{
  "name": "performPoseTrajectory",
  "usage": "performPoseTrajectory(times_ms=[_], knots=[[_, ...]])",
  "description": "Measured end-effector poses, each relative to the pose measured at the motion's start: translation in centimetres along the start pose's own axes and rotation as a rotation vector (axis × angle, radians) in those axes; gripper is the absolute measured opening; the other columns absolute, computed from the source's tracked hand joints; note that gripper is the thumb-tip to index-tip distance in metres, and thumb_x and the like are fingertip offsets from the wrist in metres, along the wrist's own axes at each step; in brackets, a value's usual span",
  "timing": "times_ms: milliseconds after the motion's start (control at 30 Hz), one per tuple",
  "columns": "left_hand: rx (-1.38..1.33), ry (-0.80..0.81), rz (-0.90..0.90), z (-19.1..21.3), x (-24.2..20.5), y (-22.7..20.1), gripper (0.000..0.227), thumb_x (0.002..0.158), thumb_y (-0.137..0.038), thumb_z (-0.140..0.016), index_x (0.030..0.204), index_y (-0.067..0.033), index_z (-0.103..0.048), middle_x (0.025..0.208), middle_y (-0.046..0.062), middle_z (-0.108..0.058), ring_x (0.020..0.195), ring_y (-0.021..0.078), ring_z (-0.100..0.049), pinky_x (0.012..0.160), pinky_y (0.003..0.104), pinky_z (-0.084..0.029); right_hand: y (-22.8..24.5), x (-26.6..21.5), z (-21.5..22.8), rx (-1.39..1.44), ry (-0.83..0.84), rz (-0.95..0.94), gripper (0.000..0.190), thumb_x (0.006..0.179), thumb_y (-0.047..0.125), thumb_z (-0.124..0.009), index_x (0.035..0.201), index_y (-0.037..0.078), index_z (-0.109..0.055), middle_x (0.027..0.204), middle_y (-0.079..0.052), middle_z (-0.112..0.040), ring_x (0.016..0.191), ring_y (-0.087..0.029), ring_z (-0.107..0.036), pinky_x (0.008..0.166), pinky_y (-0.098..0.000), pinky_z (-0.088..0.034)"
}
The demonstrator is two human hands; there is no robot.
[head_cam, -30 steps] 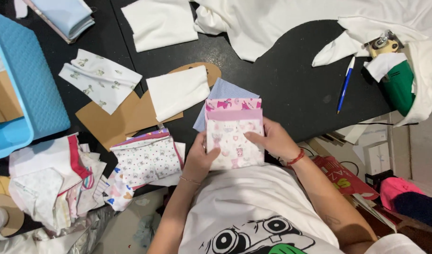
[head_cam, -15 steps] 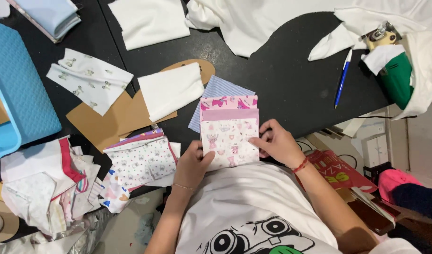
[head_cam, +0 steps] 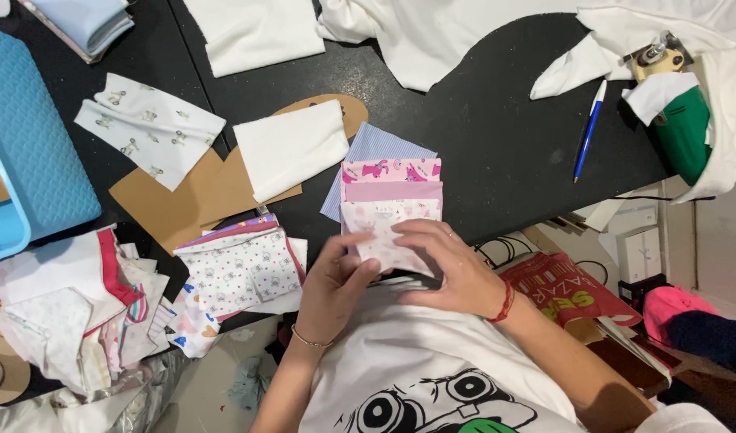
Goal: Sorting and organizing various fabric scraps on a table.
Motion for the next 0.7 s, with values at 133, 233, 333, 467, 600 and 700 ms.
performPoseTrajectory(times_ms=[133,233,333,467,600,700], knots=[[0.029,0.038,-0.002,-1.2,-1.2,-4.9,0.033,0.066,-0.007,-0.071,0.099,-0.0079,-0.064,0.075,0.007,-0.069,0.073,0.0101,-0.06,0.067,0.022,-0.048,-0.1,-0.5,2.2,0.025,-0.126,-0.061,0.021,0.074,0.0,-0.055,0.095,0.002,-0.057,0.092,-0.013,-0.062,0.084,-0.033,-0.06,0.074,-0.0414,-0.046],[0.252,0.08,-0.017,-1.4,-2.1,-7.8,0.027,0.067,-0.013,-0.07,0.094,-0.0099,-0.064,0.079,-0.001,-0.068,0.071,0.0052,-0.061,0.066,0.017,-0.047,2.3,-0.7,3.6,-0.071,-0.027,0.067,0.018,0.077,-0.002,-0.047,0.091,0.001,-0.058,0.089,-0.01,-0.065,0.077,-0.017,-0.065,0.072,-0.0249,-0.054],[0.554,-0.057,-0.45,-1.0,-2.7,-12.1,0.009,0.07,-0.015,-0.068,0.077,-0.0106,-0.065,0.072,0.0,-0.063,0.07,0.0131,-0.056,0.059,0.022,-0.044,0.8,-1.0,3.2,0.071,0.126,-0.019,0.016,0.081,0.014,-0.052,0.091,0.005,-0.061,0.084,-0.002,-0.067,0.062,-0.008,-0.063,0.052,-0.0183,-0.048],[0.789,-0.211,-0.254,1.1,1.3,-7.5,0.017,0.075,-0.024,-0.064,0.084,-0.0095,-0.062,0.07,0.007,-0.055,0.07,0.0234,-0.054,0.06,0.032,-0.043,-4.8,0.6,2.7,0.007,0.052,-0.303,0.02,0.077,0.014,-0.059,0.094,0.006,-0.061,0.072,-0.01,-0.066,0.048,-0.014,-0.055,0.039,-0.0245,-0.042],[0.827,-0.231,-0.133,2.2,5.2,-1.7,0.022,0.084,-0.034,-0.052,0.095,-0.0154,-0.049,0.063,0.012,-0.056,0.064,0.0326,-0.06,0.057,0.043,-0.048,-11.7,-0.2,2.1,0.066,-0.063,-0.63,0.025,0.074,0.01,-0.064,0.098,0.003,-0.059,0.068,-0.018,-0.063,0.051,-0.02,-0.058,0.047,-0.0296,-0.051],[0.727,-0.276,-0.082,2.3,4.2,-3.7,0.02,0.083,-0.032,-0.054,0.095,-0.0169,-0.047,0.06,0.008,-0.055,0.062,0.026,-0.062,0.057,0.035,-0.05,-11.0,-0.8,2.2,0.213,-0.108,-0.718,0.027,0.073,0.006,-0.063,0.098,0.0,-0.057,0.06,-0.015,-0.062,0.041,-0.018,-0.058,0.04,-0.0269,-0.052]])
Point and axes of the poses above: each hand's wrist, its own x-axis towards the middle knuckle, its own z-axis out of the back of the hand, y = z × x, the point moved 10 cm from there along x, towards the middle knuckle
